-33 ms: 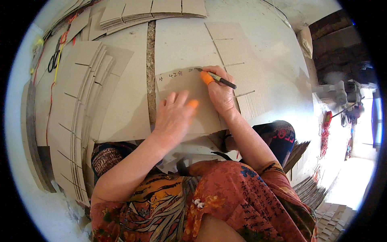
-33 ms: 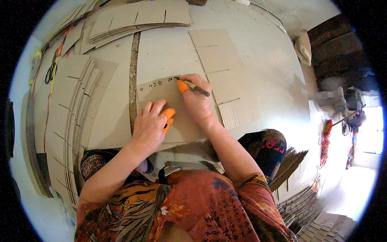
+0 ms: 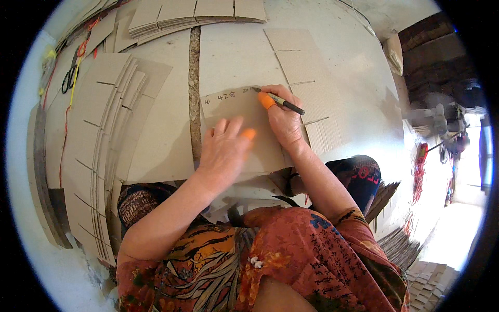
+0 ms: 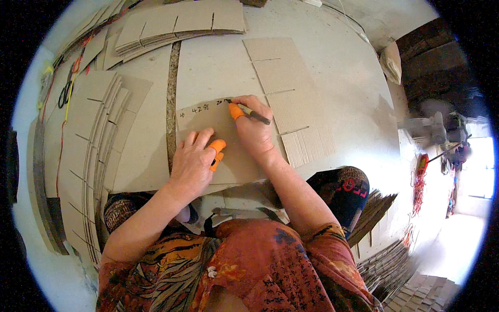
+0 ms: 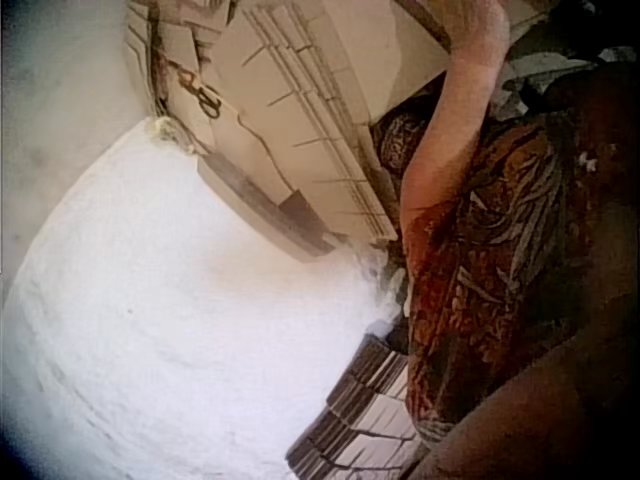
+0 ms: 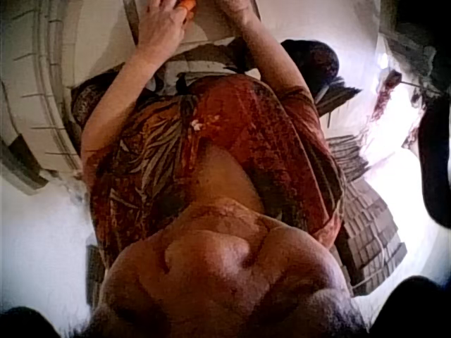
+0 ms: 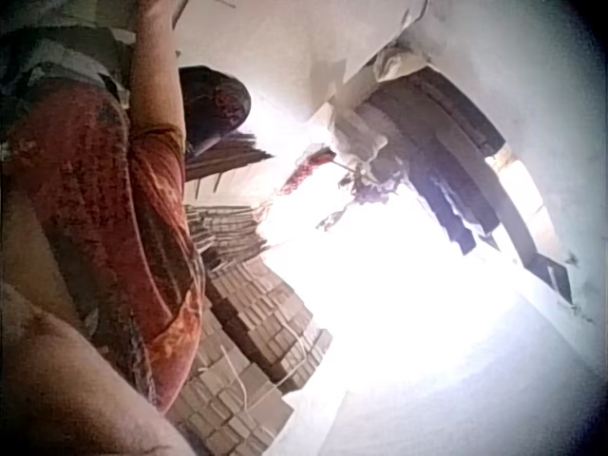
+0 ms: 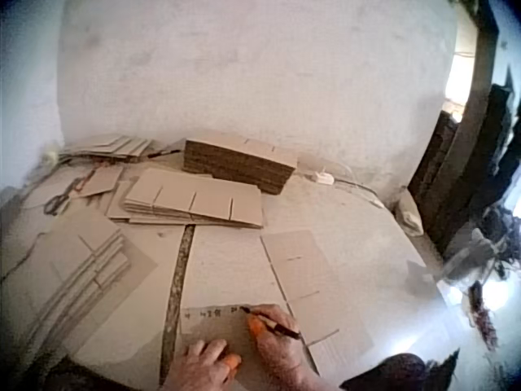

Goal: The person sits on the floor and assembles a multi-compartment cardboard divider. They mark pieces with a pen, then fold and interlock pre-cut cardboard sections to form a grid-like structure.

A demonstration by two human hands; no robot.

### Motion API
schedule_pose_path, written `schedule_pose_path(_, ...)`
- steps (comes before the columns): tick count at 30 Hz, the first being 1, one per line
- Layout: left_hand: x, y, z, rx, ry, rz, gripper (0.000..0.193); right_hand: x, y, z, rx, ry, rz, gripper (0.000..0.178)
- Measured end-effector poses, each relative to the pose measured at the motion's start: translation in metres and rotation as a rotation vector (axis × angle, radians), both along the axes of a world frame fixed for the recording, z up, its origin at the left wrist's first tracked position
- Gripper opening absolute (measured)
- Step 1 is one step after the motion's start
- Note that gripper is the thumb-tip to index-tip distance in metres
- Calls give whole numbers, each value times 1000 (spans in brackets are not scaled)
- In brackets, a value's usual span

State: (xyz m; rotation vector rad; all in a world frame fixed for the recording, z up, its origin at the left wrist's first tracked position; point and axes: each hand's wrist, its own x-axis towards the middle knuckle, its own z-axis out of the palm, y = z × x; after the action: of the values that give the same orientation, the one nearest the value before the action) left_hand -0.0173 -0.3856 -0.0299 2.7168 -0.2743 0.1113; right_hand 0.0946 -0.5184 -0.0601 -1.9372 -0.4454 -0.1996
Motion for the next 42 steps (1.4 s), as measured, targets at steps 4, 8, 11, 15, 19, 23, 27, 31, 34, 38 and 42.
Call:
schedule_pose_path(4, 0, 0, -2, 16, -11, -3, 21, 0, -1, -1, 2, -30, 2, 11)
schedule_pose_path(8, 0, 1, -2, 30, -16, -9, 22, -1, -1, 0, -3, -57, 9, 11)
schedule_pose_path(11, 1, 0, -1, 33, -9, -11, 23, -1, 0, -1, 10, -79, 24, 11)
schedule_pose_path(15, 1, 1, -1, 25, -3, -11, 23, -2, 0, 0, 31, -48, 12, 11)
schedule_pose_path(19, 1, 1, 0, 29, 6, -13, 22, -4, -1, 3, -14, -35, 2, 12)
schedule_pose_path(23, 1, 0, -3, 3, -13, -4, 21, -3, -1, 1, 0, -52, 19, 12)
schedule_pose_path(27, 1, 0, -3, 17, -9, -2, 20, -3, -1, 0, 8, -47, 25, 12)
schedule_pose_path(31, 1, 1, 1, 46, 9, -12, 19, -3, -2, -2, 30, 4, -7, 12)
schedule_pose_path(34, 0, 1, -2, 19, -6, -6, 19, -1, -1, -5, 12, -43, -22, 12)
schedule_pose_path(38, 1, 0, -2, 15, -6, -2, 19, -1, -1, -1, -32, -73, -9, 12)
schedule_pose_path(42, 0, 1, -3, 20, -11, -2, 19, -3, 0, 4, -22, -41, 14, 12)
